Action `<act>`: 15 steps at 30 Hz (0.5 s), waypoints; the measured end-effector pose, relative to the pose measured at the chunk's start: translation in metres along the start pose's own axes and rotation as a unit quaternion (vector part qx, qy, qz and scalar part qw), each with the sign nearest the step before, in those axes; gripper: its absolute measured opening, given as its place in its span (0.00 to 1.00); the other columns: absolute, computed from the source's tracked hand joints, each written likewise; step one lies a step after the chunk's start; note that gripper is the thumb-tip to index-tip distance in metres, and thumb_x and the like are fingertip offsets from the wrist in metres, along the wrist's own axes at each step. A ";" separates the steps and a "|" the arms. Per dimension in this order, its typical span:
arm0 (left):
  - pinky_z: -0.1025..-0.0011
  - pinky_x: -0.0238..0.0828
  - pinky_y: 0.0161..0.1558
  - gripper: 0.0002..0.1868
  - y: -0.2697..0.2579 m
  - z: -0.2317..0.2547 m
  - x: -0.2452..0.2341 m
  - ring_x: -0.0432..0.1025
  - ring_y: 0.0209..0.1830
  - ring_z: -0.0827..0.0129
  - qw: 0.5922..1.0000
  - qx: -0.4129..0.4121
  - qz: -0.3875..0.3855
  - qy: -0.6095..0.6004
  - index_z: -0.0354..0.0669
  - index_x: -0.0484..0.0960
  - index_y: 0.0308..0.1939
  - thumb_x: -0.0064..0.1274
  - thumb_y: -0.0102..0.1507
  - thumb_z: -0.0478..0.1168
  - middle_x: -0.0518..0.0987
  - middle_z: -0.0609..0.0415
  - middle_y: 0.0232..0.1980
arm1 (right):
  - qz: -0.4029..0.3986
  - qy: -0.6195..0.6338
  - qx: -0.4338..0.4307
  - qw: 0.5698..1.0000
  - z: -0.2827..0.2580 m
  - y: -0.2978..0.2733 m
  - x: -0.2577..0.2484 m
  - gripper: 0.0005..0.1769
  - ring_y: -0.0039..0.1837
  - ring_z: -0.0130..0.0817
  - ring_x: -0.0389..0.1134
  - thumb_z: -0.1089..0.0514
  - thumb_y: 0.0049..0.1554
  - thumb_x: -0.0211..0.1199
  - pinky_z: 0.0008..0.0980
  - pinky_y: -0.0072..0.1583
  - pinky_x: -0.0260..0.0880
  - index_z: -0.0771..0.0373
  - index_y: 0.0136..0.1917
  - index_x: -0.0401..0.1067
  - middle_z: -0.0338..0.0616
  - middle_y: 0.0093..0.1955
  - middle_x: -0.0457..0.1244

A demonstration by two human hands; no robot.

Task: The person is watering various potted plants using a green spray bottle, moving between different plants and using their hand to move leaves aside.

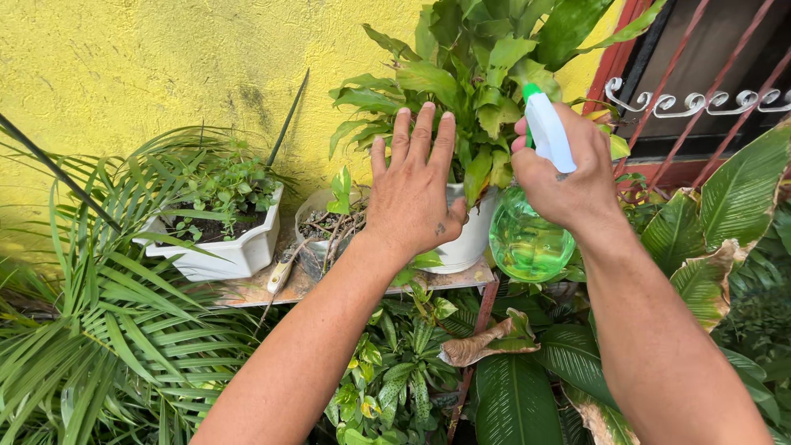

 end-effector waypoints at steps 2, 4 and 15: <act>0.34 0.41 0.71 0.57 0.004 -0.003 -0.001 0.42 0.80 0.38 1.000 0.018 0.000 -0.008 0.39 0.51 0.76 0.63 0.48 0.49 0.50 0.36 0.79 | 0.011 0.018 0.012 1.000 -0.003 -0.006 -0.005 0.12 0.45 0.28 0.69 0.62 0.53 0.62 0.32 0.47 0.70 0.67 0.51 0.73 0.42 0.44 0.69; 0.33 0.41 0.71 0.57 0.006 -0.007 -0.002 0.42 0.79 0.37 0.999 0.043 -0.001 -0.018 0.39 0.51 0.77 0.62 0.48 0.49 0.50 0.35 0.79 | 0.027 0.031 0.043 0.998 -0.002 -0.010 -0.009 0.12 0.45 0.25 0.69 0.62 0.52 0.61 0.30 0.47 0.69 0.66 0.51 0.73 0.39 0.44 0.69; 0.32 0.41 0.71 0.57 0.015 -0.043 0.019 0.41 0.81 0.40 0.993 0.086 -0.024 -0.083 0.38 0.52 0.76 0.62 0.48 0.51 0.49 0.37 0.80 | 0.084 -0.066 0.145 0.984 0.011 -0.056 -0.001 0.12 0.45 0.26 0.67 0.63 0.51 0.58 0.29 0.49 0.67 0.64 0.49 0.74 0.39 0.43 0.68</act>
Point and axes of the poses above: each hand's wrist, its own y-axis towards the middle knuckle, its own x-axis out of the palm, z = x × y, the point moved 10 cm from there along y, towards the middle knuckle
